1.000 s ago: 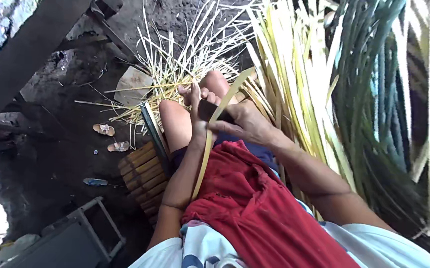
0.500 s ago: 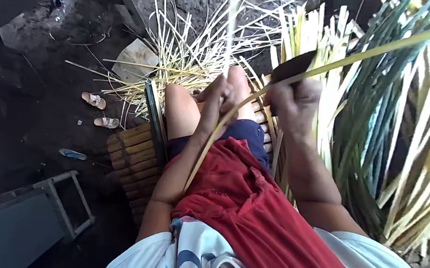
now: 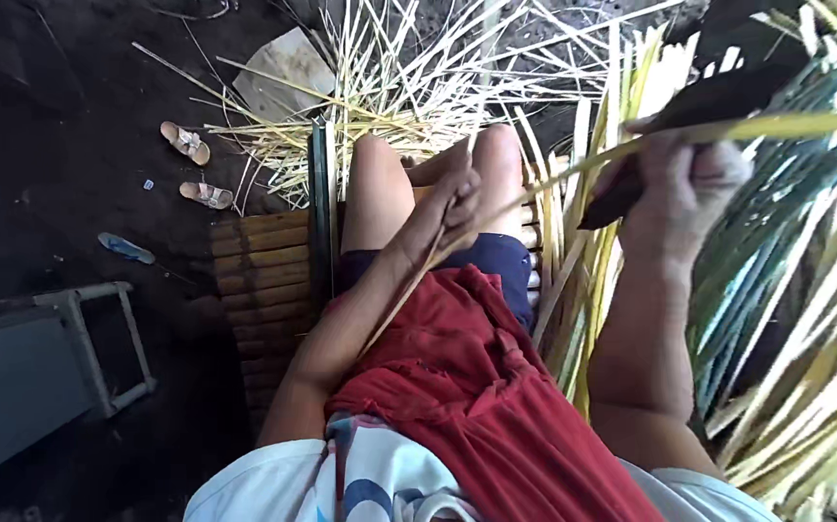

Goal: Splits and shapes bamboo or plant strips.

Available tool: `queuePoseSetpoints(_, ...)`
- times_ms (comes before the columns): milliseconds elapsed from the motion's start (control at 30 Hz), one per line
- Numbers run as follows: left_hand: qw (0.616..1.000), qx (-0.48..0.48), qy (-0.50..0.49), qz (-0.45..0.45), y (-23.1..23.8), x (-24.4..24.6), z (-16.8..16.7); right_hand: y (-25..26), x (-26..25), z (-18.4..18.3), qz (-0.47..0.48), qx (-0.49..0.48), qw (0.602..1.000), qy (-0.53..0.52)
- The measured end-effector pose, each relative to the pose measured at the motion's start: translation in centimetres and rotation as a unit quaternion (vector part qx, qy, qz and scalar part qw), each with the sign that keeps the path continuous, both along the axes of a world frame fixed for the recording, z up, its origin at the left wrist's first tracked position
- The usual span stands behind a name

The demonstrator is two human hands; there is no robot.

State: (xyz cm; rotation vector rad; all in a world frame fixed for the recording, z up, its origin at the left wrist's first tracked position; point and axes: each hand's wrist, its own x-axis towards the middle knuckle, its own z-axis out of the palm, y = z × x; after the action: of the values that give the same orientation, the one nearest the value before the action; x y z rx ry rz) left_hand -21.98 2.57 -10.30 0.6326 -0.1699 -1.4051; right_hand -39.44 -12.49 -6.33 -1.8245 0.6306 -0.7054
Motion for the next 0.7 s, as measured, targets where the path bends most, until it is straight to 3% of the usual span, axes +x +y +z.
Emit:
queuePoseSetpoints(100,0.995,0.066,-0.020,0.075,-0.1,-0.5,0.2,2.6,2.2,-0.5,0.072,0.069,0.995,-0.016)
queuePoseSetpoints(233,0.972,0.084,0.001,0.219,-0.3,3.1,-0.4,6.7,2.6,-2.3,0.259,0.048,0.964,0.024)
queuePoseSetpoints(333,0.925,0.084,0.011,0.370,3.0,8.6,-1.7,5.1,-1.3,0.1,0.460,0.090,0.883,-0.028)
queuePoseSetpoints(400,0.893,0.096,0.024,0.439,4.3,10.2,-2.0,4.6,-2.8,0.6,0.514,0.138,0.845,-0.039)
queuePoseSetpoints(467,0.928,0.107,-0.015,0.356,4.6,8.3,-1.7,3.5,-2.8,0.3,0.414,0.138,0.900,0.014)
queuePoseSetpoints(533,0.980,0.095,-0.071,0.159,5.0,3.7,-0.6,1.4,-1.7,-0.1,0.237,0.111,0.964,0.050)
queuePoseSetpoints(600,0.992,0.080,-0.096,0.022,6.0,0.1,0.7,-0.1,0.0,0.3,0.126,0.084,0.988,0.021)
queuePoseSetpoints(633,0.991,0.090,-0.096,0.028,6.2,-0.6,1.0,0.0,1.3,0.7,0.115,0.077,0.990,-0.001)
queuePoseSetpoints(700,0.982,0.123,-0.069,0.129,5.3,-1.5,1.2,2.8,2.7,0.5,0.151,0.091,0.984,0.017)
